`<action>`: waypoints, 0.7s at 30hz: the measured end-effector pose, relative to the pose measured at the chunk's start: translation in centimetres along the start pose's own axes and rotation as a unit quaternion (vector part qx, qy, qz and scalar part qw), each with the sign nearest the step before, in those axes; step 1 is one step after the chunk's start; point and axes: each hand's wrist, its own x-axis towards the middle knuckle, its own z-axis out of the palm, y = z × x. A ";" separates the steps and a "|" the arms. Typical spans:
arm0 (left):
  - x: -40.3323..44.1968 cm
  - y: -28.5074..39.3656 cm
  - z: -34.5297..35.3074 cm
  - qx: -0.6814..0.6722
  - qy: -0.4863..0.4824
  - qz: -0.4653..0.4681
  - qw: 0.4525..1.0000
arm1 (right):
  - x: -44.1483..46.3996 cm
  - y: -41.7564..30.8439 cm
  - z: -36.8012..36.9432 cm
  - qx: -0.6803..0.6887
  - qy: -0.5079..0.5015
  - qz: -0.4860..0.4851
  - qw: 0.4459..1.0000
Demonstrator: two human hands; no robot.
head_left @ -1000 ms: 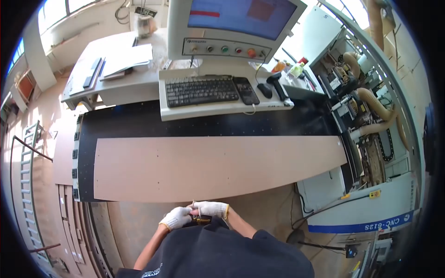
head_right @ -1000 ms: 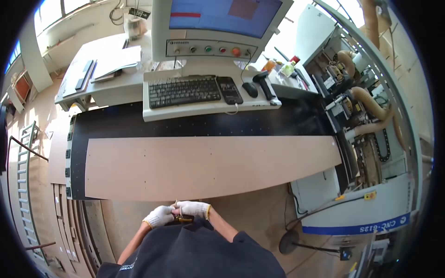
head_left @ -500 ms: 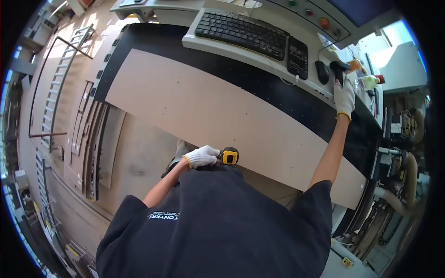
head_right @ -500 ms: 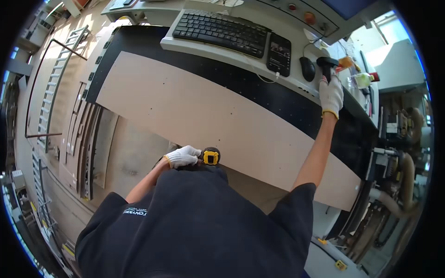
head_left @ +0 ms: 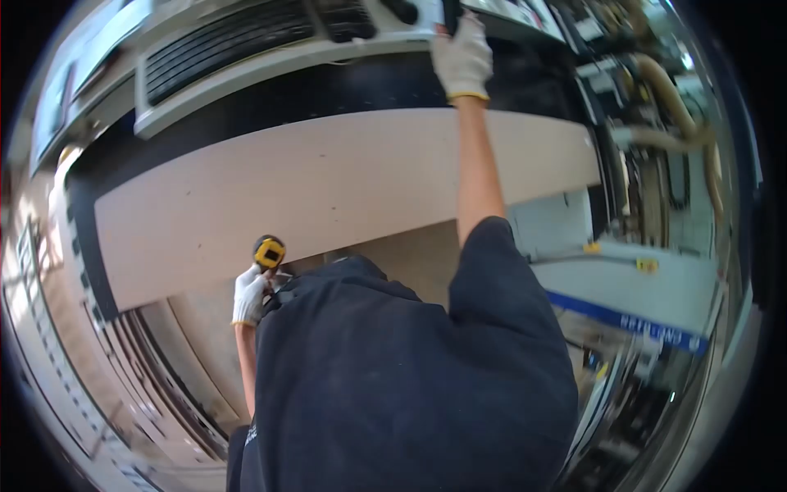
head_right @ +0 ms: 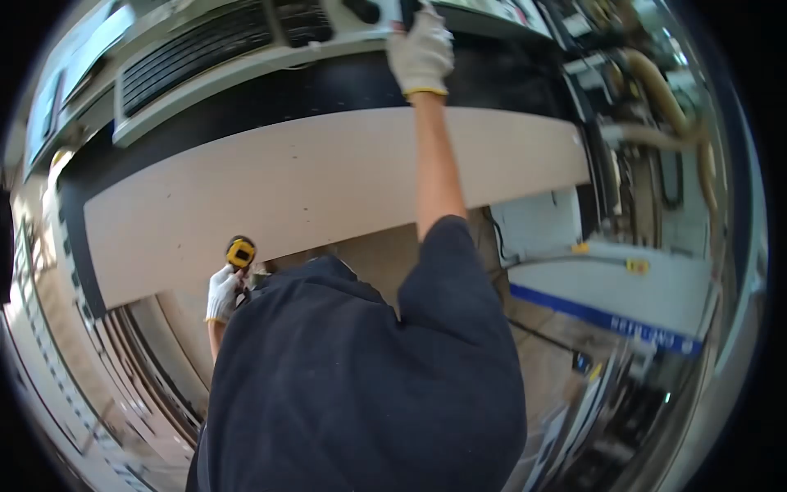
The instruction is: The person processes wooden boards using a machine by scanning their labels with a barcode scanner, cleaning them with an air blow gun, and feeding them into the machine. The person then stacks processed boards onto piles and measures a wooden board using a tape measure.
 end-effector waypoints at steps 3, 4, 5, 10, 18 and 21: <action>-0.5 -1.2 -4.3 -0.039 -0.015 -0.021 0.999 | -11.7 -3.9 -6.9 0.135 0.060 0.073 0.986; -0.5 -0.9 -6.0 -0.015 -0.013 -0.025 0.999 | -16.2 -3.3 -7.6 0.173 -0.006 0.134 0.976; -0.1 -0.8 -8.2 -0.015 -0.021 -0.016 1.000 | -19.8 -3.3 -9.2 0.139 -0.088 0.173 0.971; 4.9 5.3 -11.9 0.075 -0.066 0.022 0.995 | -34.3 4.3 -15.8 -0.003 -0.307 0.313 0.899; 10.6 9.9 7.9 0.063 -0.026 0.099 0.993 | -37.1 33.8 -17.0 0.154 -0.035 0.628 0.762; 12.6 8.7 21.8 0.003 -0.050 0.100 0.994 | -31.4 50.2 -16.8 0.178 0.010 0.618 0.765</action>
